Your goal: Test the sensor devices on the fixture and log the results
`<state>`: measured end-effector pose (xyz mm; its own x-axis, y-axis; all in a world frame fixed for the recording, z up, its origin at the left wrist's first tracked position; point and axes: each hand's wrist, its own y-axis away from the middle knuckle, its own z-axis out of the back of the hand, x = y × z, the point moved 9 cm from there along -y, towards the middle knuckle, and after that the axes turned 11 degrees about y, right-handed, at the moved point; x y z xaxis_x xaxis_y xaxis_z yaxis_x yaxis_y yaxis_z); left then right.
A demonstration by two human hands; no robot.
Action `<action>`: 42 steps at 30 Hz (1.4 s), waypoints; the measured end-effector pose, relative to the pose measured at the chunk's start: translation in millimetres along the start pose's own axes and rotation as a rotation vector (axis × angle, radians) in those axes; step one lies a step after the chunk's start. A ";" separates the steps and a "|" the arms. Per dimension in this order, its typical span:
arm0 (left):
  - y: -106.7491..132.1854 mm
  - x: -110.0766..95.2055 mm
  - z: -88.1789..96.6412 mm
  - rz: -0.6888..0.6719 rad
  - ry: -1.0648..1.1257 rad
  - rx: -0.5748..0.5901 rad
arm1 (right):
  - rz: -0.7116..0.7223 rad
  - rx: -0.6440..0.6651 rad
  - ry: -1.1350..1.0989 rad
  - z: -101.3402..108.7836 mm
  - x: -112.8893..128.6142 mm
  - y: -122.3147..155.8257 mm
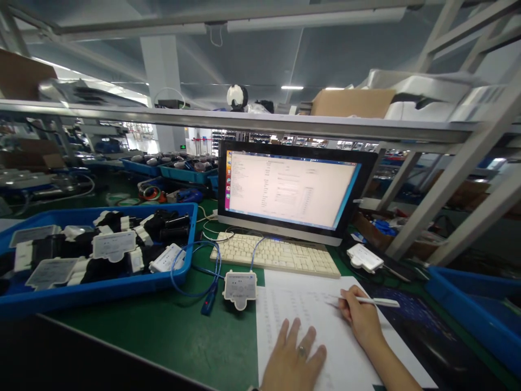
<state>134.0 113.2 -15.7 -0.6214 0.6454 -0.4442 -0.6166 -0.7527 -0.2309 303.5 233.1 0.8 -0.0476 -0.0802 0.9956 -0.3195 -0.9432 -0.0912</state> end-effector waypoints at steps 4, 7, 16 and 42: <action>4.0 -4.5 9.8 0.022 0.105 0.034 | -0.010 -0.048 -0.119 4.9 3.6 -1.7; 5.7 -7.5 16.9 0.043 0.156 0.061 | -0.029 -0.077 -0.189 9.9 3.4 -4.4; 5.0 -7.8 16.7 0.085 0.209 0.125 | -0.081 -0.089 -0.294 12.3 -0.1 -7.0; -12.6 12.1 -35.0 -0.136 -0.336 -0.332 | -0.150 -0.049 -0.335 10.5 -7.8 -6.3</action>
<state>151.2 125.9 -48.5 -0.7013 0.7059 -0.0992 -0.5498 -0.6242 -0.5551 315.8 236.3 -6.2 0.3131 -0.0514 0.9483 -0.3448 -0.9365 0.0630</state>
